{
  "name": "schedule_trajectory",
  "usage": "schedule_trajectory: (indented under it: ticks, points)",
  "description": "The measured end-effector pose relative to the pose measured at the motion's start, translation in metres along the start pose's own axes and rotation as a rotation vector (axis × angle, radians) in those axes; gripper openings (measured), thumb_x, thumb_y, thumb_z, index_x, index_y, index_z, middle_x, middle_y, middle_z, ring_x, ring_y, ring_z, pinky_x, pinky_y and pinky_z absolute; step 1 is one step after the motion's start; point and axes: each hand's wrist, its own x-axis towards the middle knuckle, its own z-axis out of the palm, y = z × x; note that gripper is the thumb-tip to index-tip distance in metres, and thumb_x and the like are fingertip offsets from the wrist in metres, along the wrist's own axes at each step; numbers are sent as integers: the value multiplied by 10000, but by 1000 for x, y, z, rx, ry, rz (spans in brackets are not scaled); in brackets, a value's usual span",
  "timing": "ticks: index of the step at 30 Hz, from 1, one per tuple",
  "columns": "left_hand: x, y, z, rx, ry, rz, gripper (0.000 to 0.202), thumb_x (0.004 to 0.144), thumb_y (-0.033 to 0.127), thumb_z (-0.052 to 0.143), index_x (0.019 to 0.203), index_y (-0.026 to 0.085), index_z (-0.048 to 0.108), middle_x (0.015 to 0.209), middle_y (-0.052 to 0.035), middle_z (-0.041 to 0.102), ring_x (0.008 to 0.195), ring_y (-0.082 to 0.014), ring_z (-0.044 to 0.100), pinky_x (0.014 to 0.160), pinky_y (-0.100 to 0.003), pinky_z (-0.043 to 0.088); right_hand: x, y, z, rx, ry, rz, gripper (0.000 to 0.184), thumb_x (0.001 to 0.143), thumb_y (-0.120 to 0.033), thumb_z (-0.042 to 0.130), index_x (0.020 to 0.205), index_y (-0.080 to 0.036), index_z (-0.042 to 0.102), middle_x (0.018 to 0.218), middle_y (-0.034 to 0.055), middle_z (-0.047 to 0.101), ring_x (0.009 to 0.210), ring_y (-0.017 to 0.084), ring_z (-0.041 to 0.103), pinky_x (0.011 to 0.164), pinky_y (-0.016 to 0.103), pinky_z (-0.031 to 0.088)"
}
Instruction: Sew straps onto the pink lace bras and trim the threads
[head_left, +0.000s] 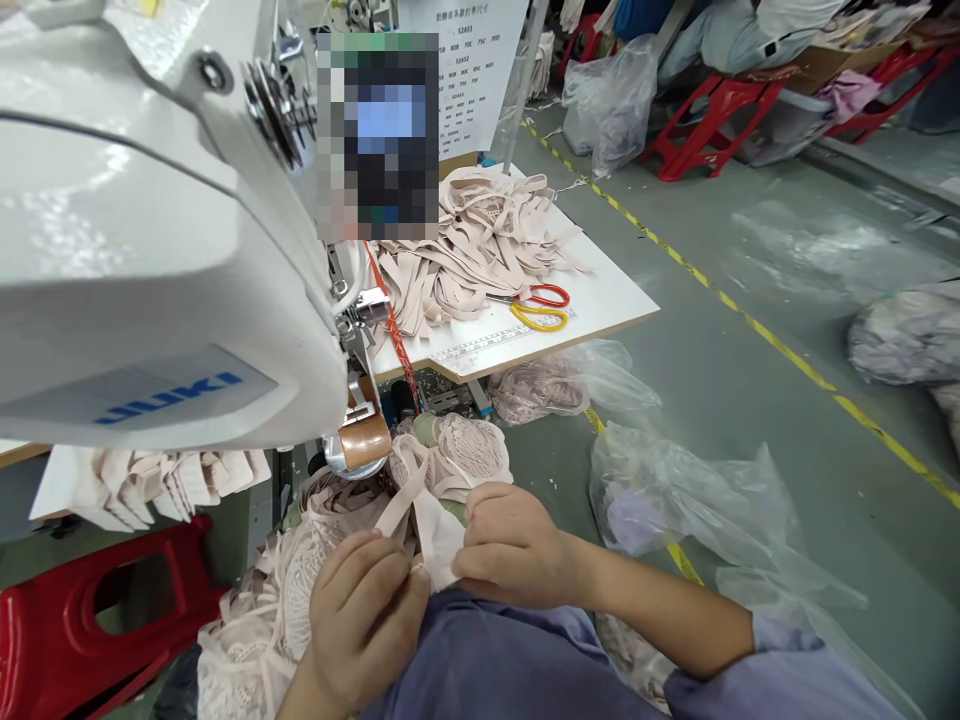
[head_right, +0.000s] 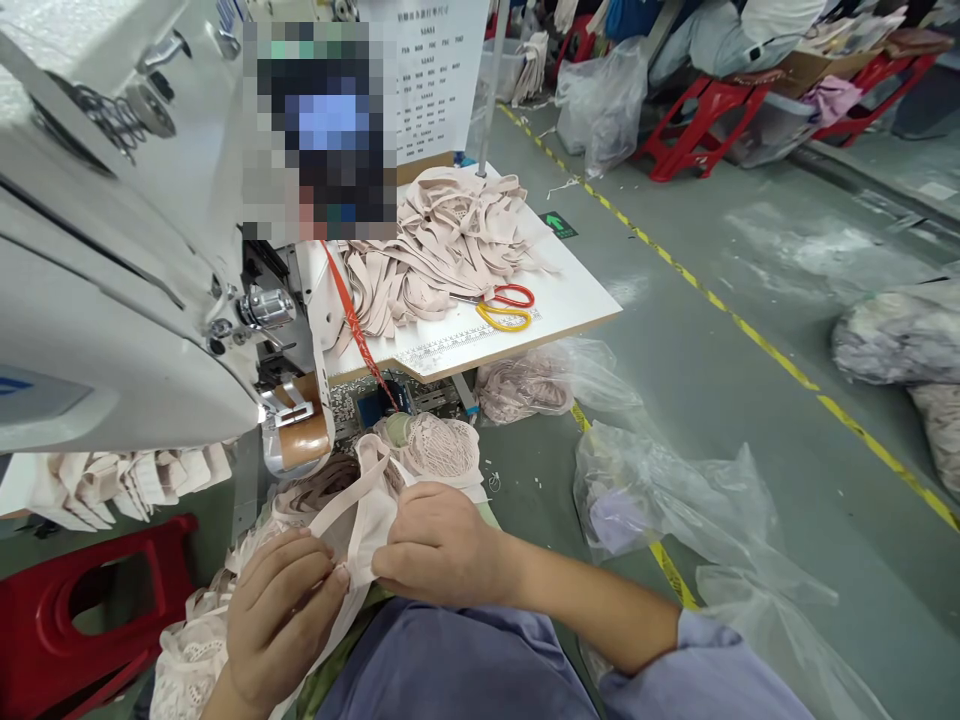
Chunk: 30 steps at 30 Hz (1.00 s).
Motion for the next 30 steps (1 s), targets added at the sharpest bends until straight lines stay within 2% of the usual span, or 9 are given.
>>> schedule_trajectory:
  ticks: [6, 10, 18, 21, 23, 25, 27, 28, 30]
  points:
    - [-7, -3, 2, -50, 5, -9, 150, 864, -20, 641, 888, 123, 680, 830, -50, 684, 864, -169, 618, 842, -412, 558, 2, 0, 4, 17, 93, -51, 83, 981, -241, 556, 961, -200, 626, 611, -39, 579, 540, 114, 483, 625, 274, 436]
    - [-11, -5, 3, -98, -18, -11, 194, 830, -60, 660, 931, 105, 677, 863, -63, 670, 895, -181, 599, 845, -431, 540, 4, -1, 6, 10, 105, -69, 107, 986, -248, 566, 957, -191, 652, 584, -47, 537, 532, 109, 456, 612, 267, 415]
    - [-2, -3, 7, -169, -23, -99, 211, 840, -34, 633, 951, 145, 638, 798, -46, 636, 807, -169, 582, 732, -354, 530, 3, -1, 7, -12, 64, -41, 80, 960, -252, 602, 918, -210, 656, 608, -40, 559, 551, 113, 479, 610, 276, 396]
    - [-3, 0, 10, -223, -61, -189, 215, 851, -8, 608, 960, 178, 612, 779, -20, 617, 740, -149, 579, 671, -303, 516, 3, -4, 3, -39, 19, -24, 116, 981, -233, 537, 921, -214, 634, 655, -20, 610, 583, 122, 519, 590, 281, 375]
    - [-8, 6, 15, -242, -39, -319, 219, 864, 31, 608, 991, 208, 594, 851, -23, 625, 794, -156, 618, 694, -296, 538, 3, -5, -1, -15, -28, 26, 136, 987, -204, 497, 930, -212, 620, 725, 4, 653, 625, 126, 545, 595, 279, 377]
    - [-17, 17, 27, -187, 61, -459, 353, 857, 107, 652, 1172, 237, 560, 1092, -81, 620, 1058, -225, 632, 870, -384, 565, 2, -5, -7, 111, -17, 209, 149, 996, -216, 481, 906, -213, 600, 754, 14, 646, 649, 130, 550, 604, 266, 395]
    - [-30, 30, 50, -134, 128, -556, 680, 824, 224, 724, 1423, 250, 402, 1374, -162, 496, 1344, -324, 478, 1072, -533, 471, 1, -7, -12, 338, 149, 551, 165, 1009, -305, 484, 891, -221, 563, 740, 3, 595, 631, 131, 529, 585, 247, 415]
    - [-38, 36, 66, -129, 109, -573, 842, 804, 294, 750, 1508, 240, 292, 1468, -196, 414, 1422, -366, 385, 1127, -597, 402, 1, -9, -15, 471, 270, 738, 185, 1006, -367, 494, 891, -229, 540, 728, -8, 562, 611, 132, 511, 565, 238, 421]
    - [-55, 42, 105, -146, -15, -569, 1021, 780, 422, 762, 1571, 199, 156, 1559, -244, 308, 1463, -424, 308, 1129, -657, 372, -1, -19, -21, 711, 455, 1031, 261, 961, -488, 551, 881, -244, 507, 708, -24, 511, 565, 130, 462, 519, 228, 420]
